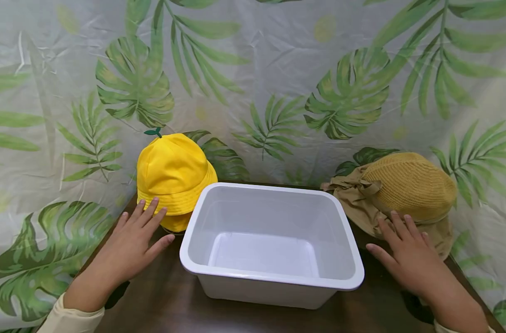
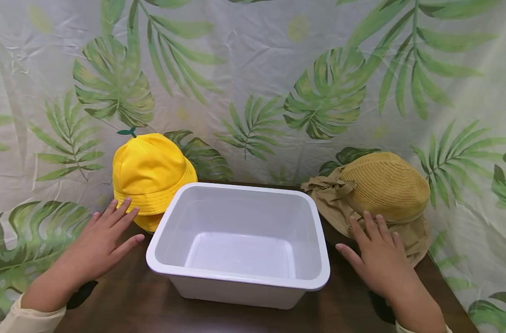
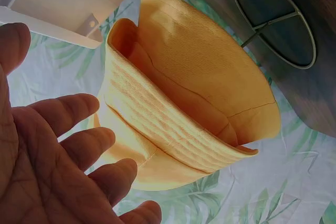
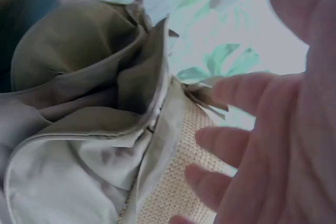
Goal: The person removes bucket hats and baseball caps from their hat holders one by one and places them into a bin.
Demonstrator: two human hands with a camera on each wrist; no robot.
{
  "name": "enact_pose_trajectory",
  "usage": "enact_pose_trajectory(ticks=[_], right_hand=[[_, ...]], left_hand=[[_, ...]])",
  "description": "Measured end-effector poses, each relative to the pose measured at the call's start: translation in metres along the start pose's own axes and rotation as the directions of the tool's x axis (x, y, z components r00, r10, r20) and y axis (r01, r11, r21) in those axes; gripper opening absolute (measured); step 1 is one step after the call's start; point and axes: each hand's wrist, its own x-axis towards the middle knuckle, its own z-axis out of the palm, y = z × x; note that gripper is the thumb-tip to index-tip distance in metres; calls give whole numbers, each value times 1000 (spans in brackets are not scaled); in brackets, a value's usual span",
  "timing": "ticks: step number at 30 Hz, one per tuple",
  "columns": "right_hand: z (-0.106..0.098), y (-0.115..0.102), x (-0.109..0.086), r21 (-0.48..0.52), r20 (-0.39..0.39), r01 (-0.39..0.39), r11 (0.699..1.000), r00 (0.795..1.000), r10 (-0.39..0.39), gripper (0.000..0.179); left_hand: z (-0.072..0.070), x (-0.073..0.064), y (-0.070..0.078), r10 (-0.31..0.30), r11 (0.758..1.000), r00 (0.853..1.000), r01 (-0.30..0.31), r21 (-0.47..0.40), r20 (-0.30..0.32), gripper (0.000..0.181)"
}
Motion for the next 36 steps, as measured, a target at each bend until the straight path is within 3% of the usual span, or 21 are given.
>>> enact_pose_trajectory(ticks=[5,17,24,36], right_hand=[[-9,-7,-1,31,-27,69,997,997,-68,77],[-17,-44,-1,48,-1,245,968,969,-245,94],[-12,-60,0,73,24,276,958,960,-279,101],[-2,-66,-3,141,26,262,955,963,-268,110]], left_hand=[[-4,2,0,5,1000,1000,-5,2,6,72],[-16,6,-1,34,999,999,-35,-6,-29,70],[-22,8,0,28,1000,1000,-28,4,-11,71],[-24,10,0,45,999,999,-45,9,-13,71]])
